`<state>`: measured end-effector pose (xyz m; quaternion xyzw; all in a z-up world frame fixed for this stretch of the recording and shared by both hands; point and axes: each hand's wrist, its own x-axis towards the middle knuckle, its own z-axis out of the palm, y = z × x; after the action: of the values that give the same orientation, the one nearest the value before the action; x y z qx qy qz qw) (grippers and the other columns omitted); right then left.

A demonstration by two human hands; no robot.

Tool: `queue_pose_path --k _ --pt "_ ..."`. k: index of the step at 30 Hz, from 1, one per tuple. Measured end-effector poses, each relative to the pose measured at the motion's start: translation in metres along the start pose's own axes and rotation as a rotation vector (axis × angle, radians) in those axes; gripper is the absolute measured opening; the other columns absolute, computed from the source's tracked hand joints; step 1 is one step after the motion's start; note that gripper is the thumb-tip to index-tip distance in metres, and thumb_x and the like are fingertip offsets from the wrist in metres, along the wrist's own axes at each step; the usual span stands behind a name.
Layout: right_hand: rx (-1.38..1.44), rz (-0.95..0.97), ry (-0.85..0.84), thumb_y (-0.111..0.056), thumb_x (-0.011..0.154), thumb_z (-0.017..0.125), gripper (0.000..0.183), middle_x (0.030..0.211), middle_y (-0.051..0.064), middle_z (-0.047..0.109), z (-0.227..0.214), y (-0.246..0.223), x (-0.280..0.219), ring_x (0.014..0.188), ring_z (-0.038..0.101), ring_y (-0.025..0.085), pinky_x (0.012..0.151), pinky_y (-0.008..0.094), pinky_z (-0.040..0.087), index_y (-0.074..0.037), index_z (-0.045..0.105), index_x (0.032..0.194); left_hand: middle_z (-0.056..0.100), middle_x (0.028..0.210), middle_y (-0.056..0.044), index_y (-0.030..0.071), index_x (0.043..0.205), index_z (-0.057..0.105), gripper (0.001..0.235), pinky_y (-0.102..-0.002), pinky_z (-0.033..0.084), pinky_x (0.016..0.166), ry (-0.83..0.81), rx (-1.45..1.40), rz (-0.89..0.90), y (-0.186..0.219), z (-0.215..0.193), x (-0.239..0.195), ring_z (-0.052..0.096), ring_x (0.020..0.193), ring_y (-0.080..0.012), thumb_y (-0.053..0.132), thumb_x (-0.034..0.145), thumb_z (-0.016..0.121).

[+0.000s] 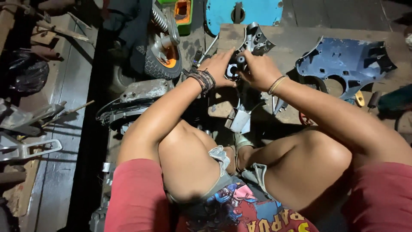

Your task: The person is disassembling parts of a motorcycle engine casing using a screwdriver and then cleaning the metal surface with a wire brush.

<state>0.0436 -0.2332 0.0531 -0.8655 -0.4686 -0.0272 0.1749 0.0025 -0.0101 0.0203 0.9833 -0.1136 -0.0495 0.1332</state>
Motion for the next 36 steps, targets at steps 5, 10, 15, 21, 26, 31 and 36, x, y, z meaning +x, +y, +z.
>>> queue_pose_path --k 5,10,15,21,26,31,36 --pt "0.077 -0.054 0.140 -0.021 0.087 0.075 0.044 0.082 0.011 0.074 -0.004 0.004 0.002 0.081 0.072 0.042 0.068 0.054 0.056 -0.011 0.053 0.124 0.050 0.149 -0.022 0.012 0.162 0.015 0.121 -0.054 0.047 0.110 -0.007 0.004 -0.001 0.002 -0.004 -0.005 0.050 0.139 -0.0424 0.063 0.079 0.086" --pt "0.121 -0.051 0.194 -0.016 0.087 0.075 0.039 0.077 0.016 0.068 -0.010 0.000 0.000 0.080 0.070 0.045 0.067 0.054 0.055 -0.010 0.056 0.120 0.051 0.149 -0.021 0.013 0.162 0.014 0.123 -0.054 0.047 0.111 0.001 0.011 0.000 0.000 0.000 0.000 0.051 0.139 -0.0417 0.073 0.078 0.081" --pt "0.176 -0.031 0.240 -0.017 0.091 0.076 0.032 0.076 0.013 0.067 -0.008 0.002 0.001 0.081 0.071 0.043 0.069 0.052 0.055 -0.013 0.059 0.117 0.051 0.149 -0.022 0.013 0.163 0.012 0.115 -0.055 0.046 0.111 -0.012 0.017 -0.015 0.004 -0.003 -0.004 0.051 0.139 -0.0420 0.060 0.084 0.081" --pt "0.189 0.023 0.158 -0.010 0.092 0.071 0.026 0.075 0.020 0.067 -0.011 0.000 0.003 0.077 0.069 0.048 0.061 0.055 0.055 -0.008 0.057 0.114 0.054 0.146 -0.023 0.011 0.163 0.012 0.120 -0.054 0.046 0.112 -0.026 0.010 -0.005 0.008 -0.010 -0.005 0.053 0.137 -0.0425 0.067 0.082 0.082" --pt "0.282 -0.002 0.192 -0.009 0.091 0.073 0.025 0.082 0.024 0.069 -0.009 0.003 0.005 0.081 0.070 0.047 0.064 0.053 0.059 -0.005 0.059 0.112 0.054 0.145 -0.024 0.010 0.162 0.012 0.121 -0.055 0.046 0.111 -0.016 -0.002 -0.002 0.008 -0.011 -0.008 0.053 0.136 -0.0444 0.066 0.082 0.083" --pt "0.198 -0.068 0.214 0.002 0.082 0.075 0.029 0.097 0.015 0.074 -0.017 0.008 0.005 0.080 0.069 0.032 0.071 0.043 0.054 -0.003 0.065 0.109 0.058 0.143 -0.021 0.009 0.160 0.016 0.127 -0.046 0.052 0.100 0.078 0.033 0.022 0.008 -0.005 -0.006 0.060 0.126 -0.0356 0.058 0.072 0.093" --pt "0.328 0.002 0.103 0.008 0.079 0.066 0.031 0.104 0.013 0.076 -0.013 0.016 0.002 0.086 0.072 0.031 0.079 0.040 0.056 -0.002 0.071 0.107 0.065 0.133 -0.020 0.010 0.161 0.014 0.125 -0.045 0.057 0.090 0.067 0.049 0.020 0.007 -0.005 -0.004 0.067 0.111 -0.0350 0.061 0.076 0.090"
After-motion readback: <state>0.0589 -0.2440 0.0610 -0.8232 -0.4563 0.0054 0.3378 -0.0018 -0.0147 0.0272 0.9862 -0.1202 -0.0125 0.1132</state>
